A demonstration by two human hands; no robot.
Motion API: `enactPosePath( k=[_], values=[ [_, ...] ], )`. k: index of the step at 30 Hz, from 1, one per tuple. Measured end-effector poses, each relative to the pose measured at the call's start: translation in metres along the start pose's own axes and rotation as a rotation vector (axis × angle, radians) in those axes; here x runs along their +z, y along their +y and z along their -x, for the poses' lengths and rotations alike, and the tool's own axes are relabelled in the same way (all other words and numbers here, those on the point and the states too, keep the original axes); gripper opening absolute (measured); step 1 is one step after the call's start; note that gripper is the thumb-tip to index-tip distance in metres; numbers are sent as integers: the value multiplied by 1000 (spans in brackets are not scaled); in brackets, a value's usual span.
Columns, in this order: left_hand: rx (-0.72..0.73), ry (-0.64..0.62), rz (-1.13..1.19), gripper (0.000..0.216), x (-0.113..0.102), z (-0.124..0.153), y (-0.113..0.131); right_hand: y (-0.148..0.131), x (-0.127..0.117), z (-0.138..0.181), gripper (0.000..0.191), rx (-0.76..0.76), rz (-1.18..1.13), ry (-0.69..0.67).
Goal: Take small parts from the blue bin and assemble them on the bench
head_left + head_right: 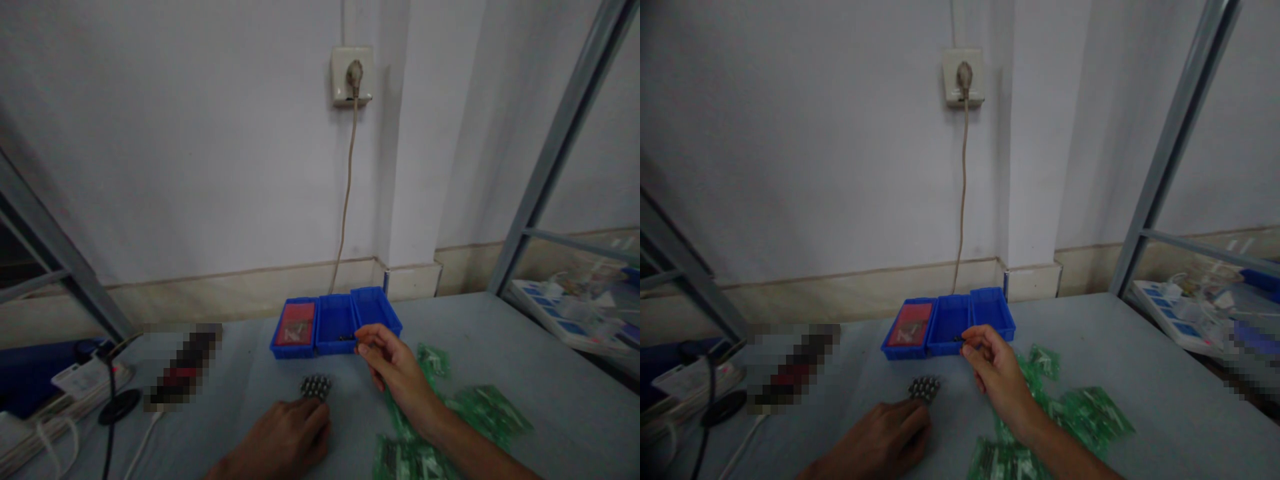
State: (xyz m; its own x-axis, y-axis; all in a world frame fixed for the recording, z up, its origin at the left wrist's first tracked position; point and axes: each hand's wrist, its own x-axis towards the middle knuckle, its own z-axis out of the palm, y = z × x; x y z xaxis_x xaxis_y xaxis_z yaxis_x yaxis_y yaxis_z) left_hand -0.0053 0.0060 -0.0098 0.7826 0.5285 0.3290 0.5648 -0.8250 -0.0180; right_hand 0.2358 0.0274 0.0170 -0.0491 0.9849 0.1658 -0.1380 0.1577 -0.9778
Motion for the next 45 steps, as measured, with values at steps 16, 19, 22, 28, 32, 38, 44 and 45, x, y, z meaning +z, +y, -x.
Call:
enactPosePath(
  k=[16,19,22,28,32,38,44,45],
  values=[
    [-2,-41,43,13,-2,0,0,-1,1,-1,34,-2,-4,-24],
    [-8,-46,27,13,-1,2,0,-2,0,0,36,18,12,-10],
    [-7,-49,20,14,1,4,-1,-1,0,1,37,50,4,-10],
    [0,-49,10,13,1,3,-1,1,-1,1,33,0,62,-7],
    [6,-44,20,13,-1,1,0,-2,0,4,22,-147,261,23],
    [-2,-48,1,13,-1,1,-1,-6,3,9,10,-231,393,6],
    [-7,-60,15,14,-2,2,0,-7,3,5,19,-121,198,-20],
    [-1,-49,16,14,-2,2,0,-7,2,4,23,-85,133,-40]
  ],
)
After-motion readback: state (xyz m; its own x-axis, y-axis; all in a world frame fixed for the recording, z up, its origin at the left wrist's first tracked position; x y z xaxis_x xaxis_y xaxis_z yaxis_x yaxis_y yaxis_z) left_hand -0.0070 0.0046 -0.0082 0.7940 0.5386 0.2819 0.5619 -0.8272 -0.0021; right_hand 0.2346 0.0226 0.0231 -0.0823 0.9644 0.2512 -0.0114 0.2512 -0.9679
